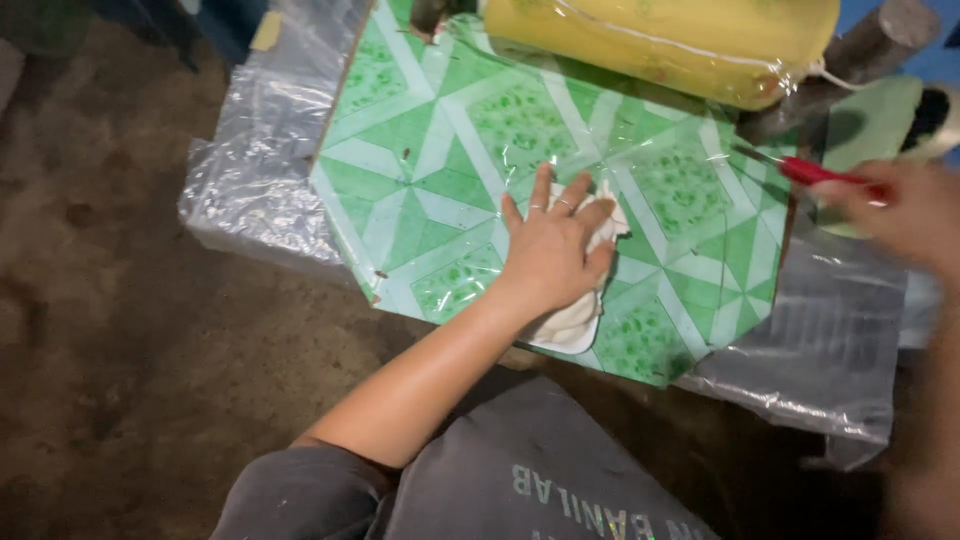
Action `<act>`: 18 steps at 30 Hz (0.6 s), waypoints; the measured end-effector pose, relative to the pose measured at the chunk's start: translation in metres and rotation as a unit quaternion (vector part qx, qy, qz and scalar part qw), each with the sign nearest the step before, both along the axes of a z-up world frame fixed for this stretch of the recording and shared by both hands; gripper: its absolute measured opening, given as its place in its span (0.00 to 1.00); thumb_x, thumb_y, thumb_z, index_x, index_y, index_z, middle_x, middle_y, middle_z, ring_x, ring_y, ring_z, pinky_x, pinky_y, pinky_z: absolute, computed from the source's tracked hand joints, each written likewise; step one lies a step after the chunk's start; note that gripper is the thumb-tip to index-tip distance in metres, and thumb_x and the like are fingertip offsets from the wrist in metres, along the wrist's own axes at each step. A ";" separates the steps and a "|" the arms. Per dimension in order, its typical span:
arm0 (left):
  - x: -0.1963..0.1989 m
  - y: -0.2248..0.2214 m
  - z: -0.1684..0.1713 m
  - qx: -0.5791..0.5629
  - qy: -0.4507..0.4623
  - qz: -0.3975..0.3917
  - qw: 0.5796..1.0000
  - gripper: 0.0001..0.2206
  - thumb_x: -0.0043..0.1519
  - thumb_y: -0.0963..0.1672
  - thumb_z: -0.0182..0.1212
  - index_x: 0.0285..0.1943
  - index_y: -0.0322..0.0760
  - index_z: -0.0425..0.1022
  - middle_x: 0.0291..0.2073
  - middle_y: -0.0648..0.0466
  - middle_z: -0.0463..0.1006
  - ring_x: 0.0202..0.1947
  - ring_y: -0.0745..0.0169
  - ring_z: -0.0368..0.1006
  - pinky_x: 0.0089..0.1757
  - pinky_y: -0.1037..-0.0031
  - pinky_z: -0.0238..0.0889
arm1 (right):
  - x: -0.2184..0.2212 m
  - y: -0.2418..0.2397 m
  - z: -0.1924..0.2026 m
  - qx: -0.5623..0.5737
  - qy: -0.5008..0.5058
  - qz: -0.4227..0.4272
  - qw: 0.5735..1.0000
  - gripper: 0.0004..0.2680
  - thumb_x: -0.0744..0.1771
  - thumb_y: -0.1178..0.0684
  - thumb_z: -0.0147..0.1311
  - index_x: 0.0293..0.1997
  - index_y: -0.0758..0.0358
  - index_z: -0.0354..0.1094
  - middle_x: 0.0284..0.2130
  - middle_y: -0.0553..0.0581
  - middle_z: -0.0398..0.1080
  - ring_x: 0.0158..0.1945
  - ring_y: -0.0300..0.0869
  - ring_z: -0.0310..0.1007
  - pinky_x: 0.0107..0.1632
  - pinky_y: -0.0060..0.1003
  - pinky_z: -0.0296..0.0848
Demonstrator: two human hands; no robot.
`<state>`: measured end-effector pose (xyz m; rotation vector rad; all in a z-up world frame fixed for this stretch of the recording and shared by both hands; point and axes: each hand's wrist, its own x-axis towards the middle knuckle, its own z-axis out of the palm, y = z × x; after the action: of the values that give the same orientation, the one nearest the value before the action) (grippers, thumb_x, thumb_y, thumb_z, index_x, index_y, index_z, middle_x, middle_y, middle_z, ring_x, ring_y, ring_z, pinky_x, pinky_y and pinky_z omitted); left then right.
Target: The person wraps a white styrofoam container filled with sliced mushrooms in plastic wrap using a roll and a utility knife. They then place the wrapped container on a table with other similar containers.
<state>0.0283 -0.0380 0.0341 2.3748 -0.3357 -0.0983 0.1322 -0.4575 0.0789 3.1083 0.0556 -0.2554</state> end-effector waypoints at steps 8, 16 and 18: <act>-0.001 -0.004 -0.017 0.013 -0.055 0.014 0.998 0.23 0.61 0.51 0.53 0.66 0.50 0.73 0.71 0.47 0.63 0.74 0.21 0.42 0.55 0.15 0.40 | -0.093 0.121 -0.105 0.152 -0.307 0.086 0.935 0.18 0.71 0.51 0.59 0.66 0.73 0.67 0.57 0.75 0.64 0.62 0.67 0.58 0.62 0.60 0.55; -0.004 0.002 -0.013 0.001 -0.082 0.011 0.997 0.23 0.62 0.50 0.56 0.69 0.50 0.71 0.72 0.43 0.61 0.72 0.13 0.45 0.53 0.13 0.43 | -0.118 0.235 -0.081 0.388 -0.115 0.133 0.905 0.24 0.73 0.33 0.34 0.74 0.58 0.56 0.76 0.66 0.38 0.76 0.69 0.16 0.73 0.65 0.22; -0.006 0.004 -0.013 -0.022 -0.096 0.008 0.995 0.24 0.64 0.50 0.57 0.71 0.52 0.68 0.73 0.43 0.60 0.72 0.12 0.45 0.53 0.12 0.43 | -0.122 0.241 -0.079 0.393 -0.084 0.147 0.904 0.28 0.72 0.28 0.30 0.67 0.63 0.64 0.77 0.67 0.35 0.76 0.69 0.15 0.73 0.64 0.20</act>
<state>0.0222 -0.0341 0.0211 2.3471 -0.4041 0.1445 0.0104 -0.2163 -0.0002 3.8096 0.8112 0.0772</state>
